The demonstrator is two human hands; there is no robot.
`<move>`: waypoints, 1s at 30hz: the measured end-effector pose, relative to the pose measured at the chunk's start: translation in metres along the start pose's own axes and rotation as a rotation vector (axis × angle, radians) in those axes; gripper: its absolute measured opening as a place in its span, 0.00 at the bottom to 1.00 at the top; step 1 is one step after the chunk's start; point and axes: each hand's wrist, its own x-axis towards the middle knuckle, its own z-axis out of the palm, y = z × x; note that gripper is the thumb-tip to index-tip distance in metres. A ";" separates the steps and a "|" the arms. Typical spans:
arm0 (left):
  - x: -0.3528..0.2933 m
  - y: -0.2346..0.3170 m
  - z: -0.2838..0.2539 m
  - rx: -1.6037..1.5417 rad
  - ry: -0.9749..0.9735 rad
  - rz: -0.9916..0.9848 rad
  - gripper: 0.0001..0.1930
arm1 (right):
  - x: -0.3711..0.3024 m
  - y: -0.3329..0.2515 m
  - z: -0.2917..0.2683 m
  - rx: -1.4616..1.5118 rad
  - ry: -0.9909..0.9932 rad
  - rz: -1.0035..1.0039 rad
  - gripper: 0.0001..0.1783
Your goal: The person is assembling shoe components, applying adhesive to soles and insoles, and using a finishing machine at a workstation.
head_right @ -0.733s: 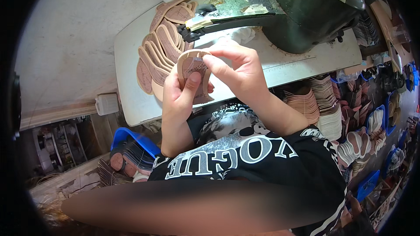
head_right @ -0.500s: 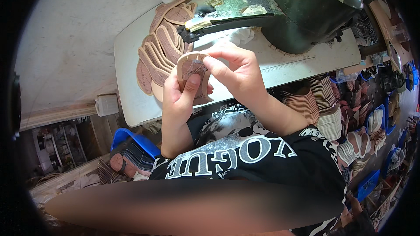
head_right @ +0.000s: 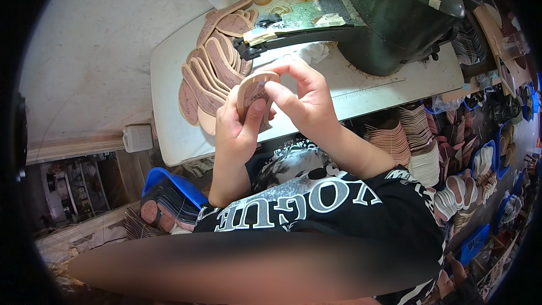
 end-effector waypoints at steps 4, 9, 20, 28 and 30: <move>0.002 -0.005 0.001 0.154 0.018 0.115 0.11 | 0.001 -0.009 0.005 0.090 -0.036 0.040 0.12; -0.002 -0.003 -0.001 0.251 0.005 0.153 0.12 | 0.006 -0.004 -0.011 0.090 -0.188 -0.022 0.19; -0.007 -0.009 -0.018 -0.299 -0.009 0.042 0.18 | 0.014 -0.015 -0.021 1.118 -0.340 0.484 0.12; -0.007 -0.017 -0.022 -0.228 -0.109 0.059 0.17 | 0.016 -0.010 -0.020 1.191 -0.388 0.489 0.09; -0.007 -0.017 -0.023 -0.196 -0.136 0.049 0.19 | 0.015 -0.010 -0.019 1.180 -0.377 0.490 0.09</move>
